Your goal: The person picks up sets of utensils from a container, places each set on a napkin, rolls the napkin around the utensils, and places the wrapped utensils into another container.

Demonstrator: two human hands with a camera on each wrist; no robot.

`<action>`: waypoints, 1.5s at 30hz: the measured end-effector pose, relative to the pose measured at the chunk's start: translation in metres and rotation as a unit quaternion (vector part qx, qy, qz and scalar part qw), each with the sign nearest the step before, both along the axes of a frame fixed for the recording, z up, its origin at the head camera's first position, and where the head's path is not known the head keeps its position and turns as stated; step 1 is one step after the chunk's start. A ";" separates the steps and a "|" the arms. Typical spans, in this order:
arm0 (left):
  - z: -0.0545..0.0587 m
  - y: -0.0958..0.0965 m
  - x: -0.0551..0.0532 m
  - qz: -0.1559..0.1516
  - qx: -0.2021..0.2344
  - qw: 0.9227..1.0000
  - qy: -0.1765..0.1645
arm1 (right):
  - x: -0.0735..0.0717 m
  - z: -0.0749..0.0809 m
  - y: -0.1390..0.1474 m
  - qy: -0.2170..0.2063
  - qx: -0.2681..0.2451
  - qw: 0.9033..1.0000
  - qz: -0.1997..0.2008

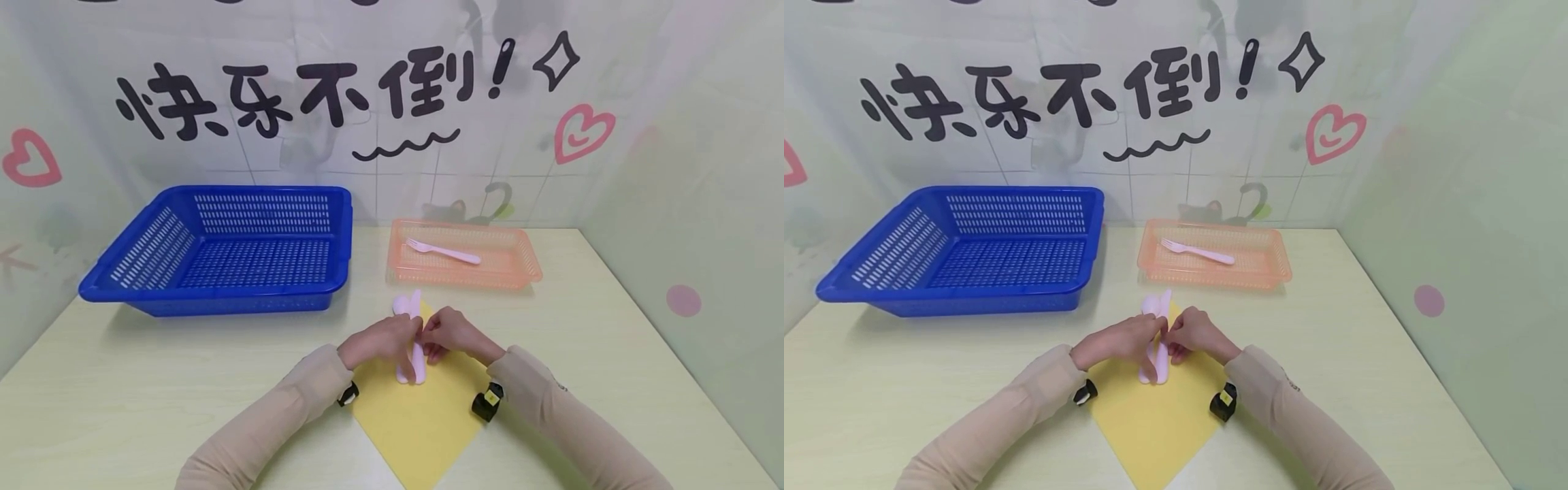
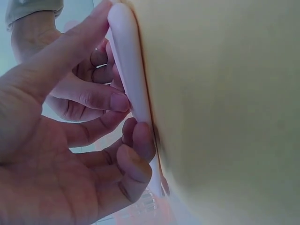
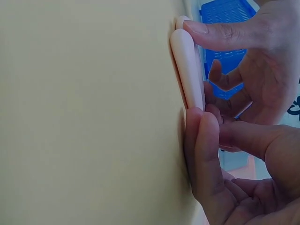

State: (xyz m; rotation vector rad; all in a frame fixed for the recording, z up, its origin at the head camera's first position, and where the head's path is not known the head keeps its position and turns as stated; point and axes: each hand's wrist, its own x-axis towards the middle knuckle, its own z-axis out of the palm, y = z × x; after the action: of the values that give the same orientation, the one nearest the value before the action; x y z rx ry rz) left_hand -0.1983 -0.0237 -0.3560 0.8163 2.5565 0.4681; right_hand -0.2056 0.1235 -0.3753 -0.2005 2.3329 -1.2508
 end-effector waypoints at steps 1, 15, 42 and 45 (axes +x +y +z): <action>0.000 0.000 0.000 0.000 -0.002 1.000 0.000 | 0.000 0.000 0.000 0.001 0.000 1.000 0.002; 0.003 0.004 -0.002 0.003 -0.022 1.000 0.001 | -0.001 0.005 0.000 0.014 0.053 0.998 0.016; 0.025 0.006 -0.020 -0.029 0.028 0.997 0.058 | -0.006 0.018 0.011 0.072 0.009 0.996 0.047; 0.031 0.007 -0.024 -0.023 0.052 0.994 0.089 | -0.010 0.027 0.014 0.082 0.011 0.996 0.045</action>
State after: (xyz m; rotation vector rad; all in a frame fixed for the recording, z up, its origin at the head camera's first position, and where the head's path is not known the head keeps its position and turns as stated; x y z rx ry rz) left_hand -0.2225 -0.0167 -0.3247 0.9919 2.6865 0.5395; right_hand -0.2155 0.1375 -0.3482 -0.4102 2.4452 -1.2041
